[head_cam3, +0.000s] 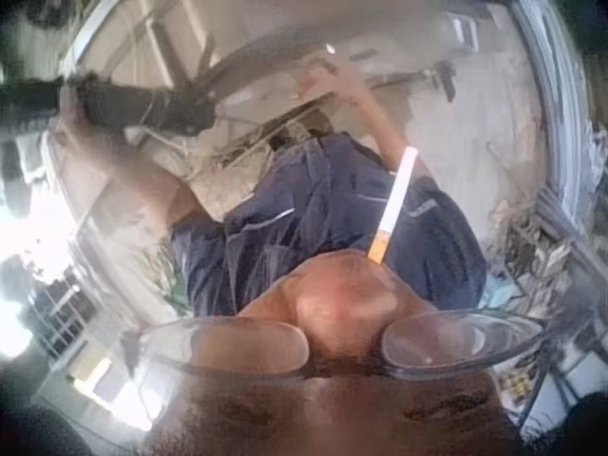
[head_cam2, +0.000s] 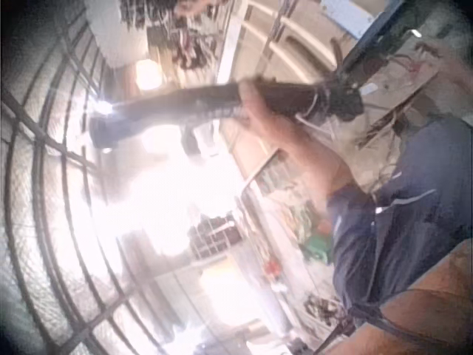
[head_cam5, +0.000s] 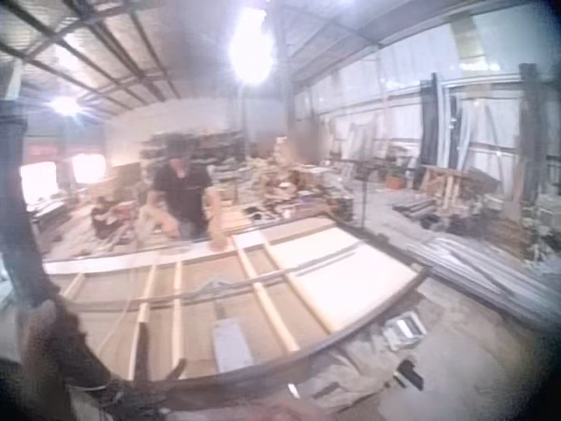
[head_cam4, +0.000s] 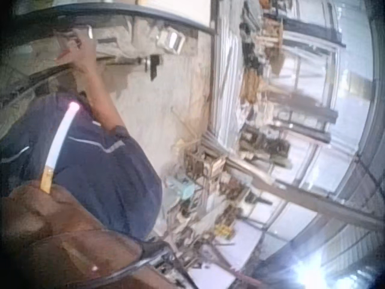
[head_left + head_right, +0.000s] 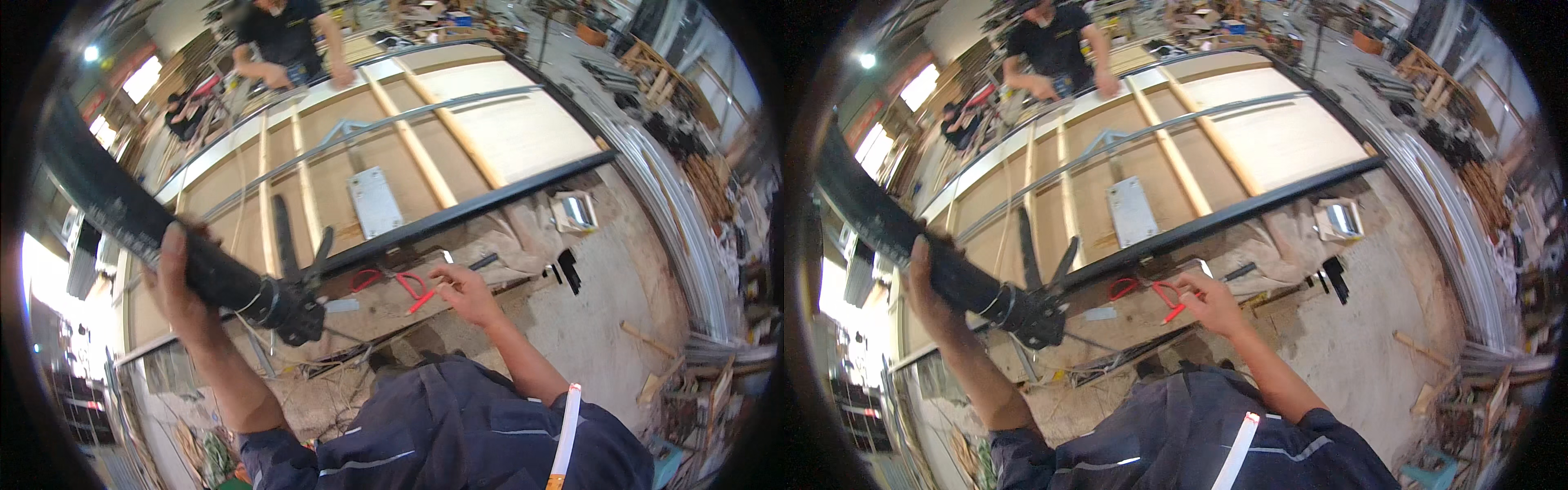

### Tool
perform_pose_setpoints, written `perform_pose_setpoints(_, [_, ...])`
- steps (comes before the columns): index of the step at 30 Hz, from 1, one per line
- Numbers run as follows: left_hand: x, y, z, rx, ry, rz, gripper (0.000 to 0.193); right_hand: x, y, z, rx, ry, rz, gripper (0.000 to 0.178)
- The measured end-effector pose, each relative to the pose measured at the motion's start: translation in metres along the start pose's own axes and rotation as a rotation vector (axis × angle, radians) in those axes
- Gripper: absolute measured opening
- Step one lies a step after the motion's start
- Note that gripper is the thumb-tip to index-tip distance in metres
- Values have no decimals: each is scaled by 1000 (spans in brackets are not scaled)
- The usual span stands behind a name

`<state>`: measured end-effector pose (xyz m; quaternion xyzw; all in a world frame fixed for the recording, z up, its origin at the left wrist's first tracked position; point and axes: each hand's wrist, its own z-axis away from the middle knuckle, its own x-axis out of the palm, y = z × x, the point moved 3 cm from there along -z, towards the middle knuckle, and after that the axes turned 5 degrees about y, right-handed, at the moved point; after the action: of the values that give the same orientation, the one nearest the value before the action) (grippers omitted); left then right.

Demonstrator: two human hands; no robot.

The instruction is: The person applies sealant to a metal frame using a caulking gun, then retrieves a large wooden panel from bubble wrap and places it onto the frame. The person adjusts the panel and secures it with a clamp.

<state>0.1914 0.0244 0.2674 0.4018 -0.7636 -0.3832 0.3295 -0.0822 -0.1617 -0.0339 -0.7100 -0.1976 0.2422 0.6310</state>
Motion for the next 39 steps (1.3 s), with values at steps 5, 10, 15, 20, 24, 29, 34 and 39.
perform_pose_setpoints(5, [143,-17,55,-153,-152,199,49,-117,30,76,148,299,7,37])
perform_pose_setpoints(10, [255,-49,105,-365,-364,511,43,-195,68,179,222,623,119,63])
perform_pose_setpoints(15, [342,-78,161,-737,-471,724,39,-221,64,236,244,860,217,88])
perform_pose_setpoints(20, [394,-119,214,-1002,-566,712,43,-221,-6,224,172,1076,389,100])
perform_pose_setpoints(24, [414,-128,249,-1245,-676,749,44,-225,-43,212,78,1265,590,98])
perform_pose_setpoints(29, [430,-144,305,-1391,-831,778,45,-235,-42,228,113,1322,613,85])
perform_pose_setpoints(34, [437,-138,350,-1537,-975,715,47,-258,-58,243,-14,1205,829,61])
perform_pose_setpoints(39, [457,-113,373,-1559,-1123,740,38,-295,-59,264,25,1088,647,52])
